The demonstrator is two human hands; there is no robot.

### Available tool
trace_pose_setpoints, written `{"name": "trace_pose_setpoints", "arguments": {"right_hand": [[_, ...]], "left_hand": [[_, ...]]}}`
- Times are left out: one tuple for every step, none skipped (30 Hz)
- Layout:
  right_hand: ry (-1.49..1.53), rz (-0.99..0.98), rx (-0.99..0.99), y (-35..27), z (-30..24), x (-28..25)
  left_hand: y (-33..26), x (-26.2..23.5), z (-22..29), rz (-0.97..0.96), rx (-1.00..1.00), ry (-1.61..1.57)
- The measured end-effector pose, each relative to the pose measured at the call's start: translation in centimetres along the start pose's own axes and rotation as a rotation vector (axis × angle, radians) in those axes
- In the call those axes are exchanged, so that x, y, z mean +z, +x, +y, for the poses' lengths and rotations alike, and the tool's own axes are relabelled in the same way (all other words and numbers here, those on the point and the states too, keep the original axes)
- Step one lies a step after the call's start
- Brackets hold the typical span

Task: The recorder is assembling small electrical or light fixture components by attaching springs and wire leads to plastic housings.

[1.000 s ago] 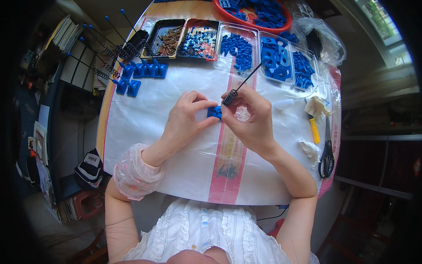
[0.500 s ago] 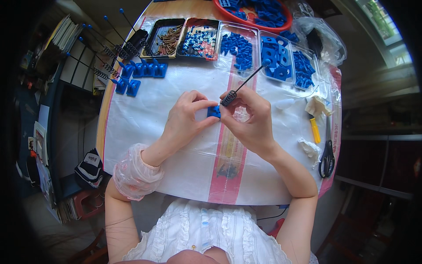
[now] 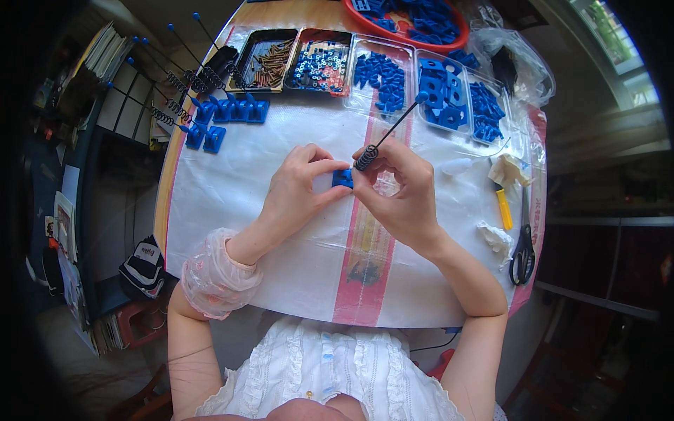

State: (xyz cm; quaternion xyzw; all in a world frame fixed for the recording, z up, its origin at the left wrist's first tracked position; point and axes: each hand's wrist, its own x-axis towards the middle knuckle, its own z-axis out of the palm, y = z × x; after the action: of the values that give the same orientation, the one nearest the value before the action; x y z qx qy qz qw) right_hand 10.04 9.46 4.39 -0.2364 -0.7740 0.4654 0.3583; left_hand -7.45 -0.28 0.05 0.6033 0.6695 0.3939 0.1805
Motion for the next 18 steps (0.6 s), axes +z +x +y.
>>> {"name": "trace_pose_setpoints", "arguments": {"right_hand": [[-0.001, 0.004, 0.002, 0.01, 0.03, -0.01], [-0.001, 0.008, 0.004, 0.02, 0.06, -0.02], [-0.002, 0.012, 0.007, 0.04, 0.09, -0.01], [0.01, 0.017, 0.009, 0.06, 0.09, 0.03], [0.022, 0.023, 0.01, 0.1, 0.09, 0.13], [0.034, 0.028, 0.012, 0.11, 0.09, 0.2], [0.035, 0.024, 0.007, 0.1, 0.1, 0.24], [0.036, 0.021, 0.002, 0.08, 0.12, 0.27], [0.037, 0.017, -0.003, 0.05, 0.13, 0.29], [0.026, 0.012, -0.008, 0.05, 0.06, 0.27], [0.016, 0.007, -0.014, 0.05, -0.06, 0.24], [0.006, 0.002, -0.019, 0.04, -0.13, 0.21], [0.001, -0.003, -0.016, 0.04, -0.1, 0.17], [-0.004, -0.009, -0.012, 0.02, -0.05, 0.08], [-0.009, -0.014, -0.008, 0.01, -0.02, 0.03], [-0.003, -0.01, -0.003, 0.02, -0.06, 0.03], [0.003, -0.005, 0.003, 0.05, -0.14, 0.03], [0.01, 0.0, 0.008, 0.08, -0.18, 0.05]], "left_hand": [[0.01, 0.0, 0.0, -0.003, -0.002, -0.001], [0.01, -0.03, 0.0, -0.004, -0.004, 0.0], [0.02, -0.06, 0.01, -0.004, -0.005, 0.001], [0.02, -0.07, 0.03, -0.005, -0.006, 0.001], [0.0, -0.07, 0.05, -0.004, -0.006, -0.001], [-0.02, -0.07, 0.06, -0.002, -0.007, -0.002], [-0.03, -0.07, 0.06, -0.001, -0.007, -0.003], [-0.04, -0.06, 0.05, 0.002, -0.005, -0.003], [-0.05, -0.04, 0.04, 0.006, -0.003, -0.003], [-0.02, -0.02, 0.04, 0.009, -0.001, -0.004], [0.0, 0.0, 0.03, 0.008, 0.0, -0.004], [0.01, 0.04, 0.0, 0.007, 0.001, -0.005], [0.0, 0.04, -0.02, 0.007, 0.001, -0.004], [0.01, 0.04, -0.04, 0.007, 0.001, -0.001], [0.02, 0.04, -0.05, 0.006, 0.001, 0.001], [0.02, 0.04, -0.05, 0.005, 0.002, 0.002], [0.01, 0.03, -0.05, 0.004, 0.0, 0.003], [-0.01, -0.01, -0.04, 0.004, -0.002, 0.003]]}}
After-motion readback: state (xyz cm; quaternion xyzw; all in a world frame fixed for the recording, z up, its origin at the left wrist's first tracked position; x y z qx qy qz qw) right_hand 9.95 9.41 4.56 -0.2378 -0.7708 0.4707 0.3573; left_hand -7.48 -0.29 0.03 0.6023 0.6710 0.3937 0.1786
